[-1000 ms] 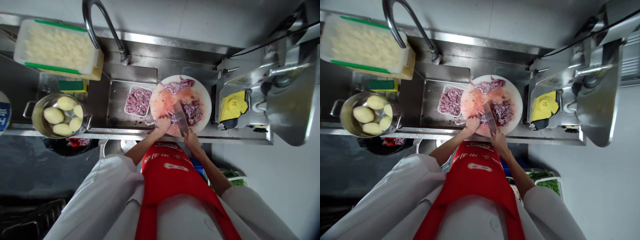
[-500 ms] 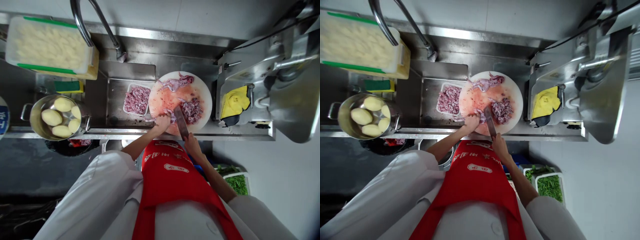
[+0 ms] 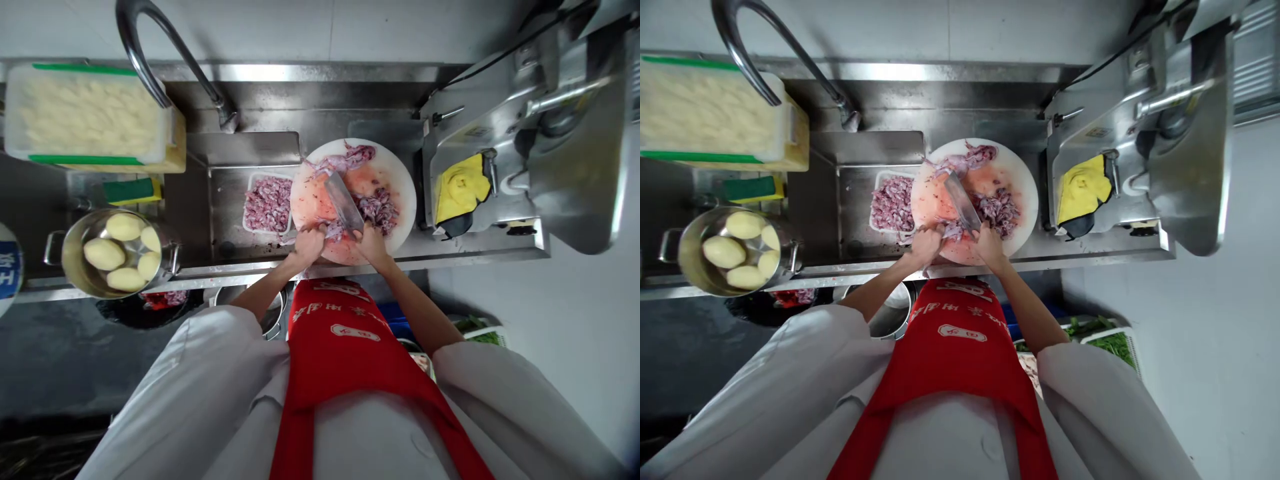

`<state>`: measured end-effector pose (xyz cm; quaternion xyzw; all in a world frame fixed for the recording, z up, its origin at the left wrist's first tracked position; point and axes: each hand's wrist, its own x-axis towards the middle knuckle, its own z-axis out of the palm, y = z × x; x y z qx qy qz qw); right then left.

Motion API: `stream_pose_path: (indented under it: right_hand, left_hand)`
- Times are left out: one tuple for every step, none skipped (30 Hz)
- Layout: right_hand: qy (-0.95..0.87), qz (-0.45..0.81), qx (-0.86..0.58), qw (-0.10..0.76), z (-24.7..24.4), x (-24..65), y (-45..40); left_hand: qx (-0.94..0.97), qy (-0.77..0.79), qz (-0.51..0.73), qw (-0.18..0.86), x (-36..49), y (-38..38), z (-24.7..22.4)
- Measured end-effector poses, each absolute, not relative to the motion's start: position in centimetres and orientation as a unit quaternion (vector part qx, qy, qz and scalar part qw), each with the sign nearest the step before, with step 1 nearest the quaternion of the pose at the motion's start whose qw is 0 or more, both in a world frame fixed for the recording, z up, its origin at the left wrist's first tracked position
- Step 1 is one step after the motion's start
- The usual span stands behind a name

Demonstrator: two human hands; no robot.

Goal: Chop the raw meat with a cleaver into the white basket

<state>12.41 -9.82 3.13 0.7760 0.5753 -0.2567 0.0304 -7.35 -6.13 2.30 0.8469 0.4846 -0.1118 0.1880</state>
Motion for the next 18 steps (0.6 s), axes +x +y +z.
stream_pose_path:
  right_hand:
    - [0.573, -0.257, 0.778, 0.032, 3.2, 12.2, -9.7]
    - [0.57, -0.258, 0.78, 0.034, 3.3, 12.0, -9.7]
    - [0.568, -0.26, 0.78, 0.034, 3.4, 11.9, -9.6]
    - [0.567, -0.264, 0.78, 0.034, 3.4, 11.8, -9.5]
    - [0.566, -0.266, 0.78, 0.033, 3.4, 11.7, -9.5]
    - [0.565, -0.268, 0.78, 0.031, 3.4, 11.7, -9.5]
    - [0.563, -0.27, 0.781, 0.029, 3.3, 11.7, -9.5]
    - [0.561, -0.272, 0.781, 0.026, 3.1, 11.8, -9.5]
    - [0.559, -0.275, 0.782, 0.024, 3.0, 12.0, -9.5]
    - [0.557, -0.278, 0.782, 0.022, 3.0, 12.2, -9.4]
    - [0.557, -0.283, 0.78, 0.022, 3.0, 12.5, -9.2]
    - [0.56, -0.289, 0.776, 0.023, 3.1, 12.8, -8.9]
    - [0.563, -0.295, 0.772, 0.024, 3.3, 13.1, -8.7]
    - [0.566, -0.298, 0.768, 0.026, 3.7, 13.3, -8.4]
    - [0.568, -0.295, 0.768, 0.027, 4.2, 13.3, -8.2]
    - [0.568, -0.287, 0.771, 0.026, 4.7, 13.1, -8.0]
    - [0.569, -0.275, 0.775, 0.022, 5.2, 12.7, -8.0]
    - [0.573, -0.267, 0.775, 0.018, 5.7, 12.1, -8.0]
  left_hand:
    - [0.846, 0.486, -0.107, 0.189, -7.4, -6.3, 2.4]
    - [0.846, 0.489, -0.097, 0.192, -7.5, -6.5, 2.5]
    - [0.844, 0.492, -0.084, 0.195, -7.6, -6.7, 2.5]
    - [0.844, 0.494, -0.07, 0.197, -7.9, -6.9, 2.4]
    - [0.843, 0.496, -0.059, 0.198, -8.3, -7.1, 2.4]
    - [0.841, 0.5, -0.049, 0.199, -9.1, -7.4, 2.3]
    - [0.837, 0.508, -0.037, 0.2, -10.3, -7.6, 2.3]
    - [0.829, 0.522, -0.022, 0.199, -11.9, -7.9, 2.3]
    - [0.817, 0.542, 0.001, 0.196, -13.9, -8.1, 2.5]
    - [0.801, 0.566, 0.038, 0.192, -16.3, -8.3, 2.7]
    - [0.784, 0.59, 0.084, 0.176, -18.9, -8.5, 3.1]
    - [0.764, 0.612, 0.129, 0.159, -21.6, -8.6, 3.5]
    - [0.748, 0.624, 0.169, 0.147, -24.2, -8.7, 4.1]
    - [0.733, 0.631, 0.213, 0.137, -26.5, -8.7, 4.6]
    - [0.718, 0.634, 0.256, 0.128, -28.4, -8.7, 5.2]
    - [0.703, 0.634, 0.298, 0.121, -29.7, -8.6, 5.7]
    - [0.684, 0.635, 0.338, 0.119, -30.5, -8.5, 6.2]
    - [0.66, 0.639, 0.376, 0.123, -30.7, -8.2, 6.7]
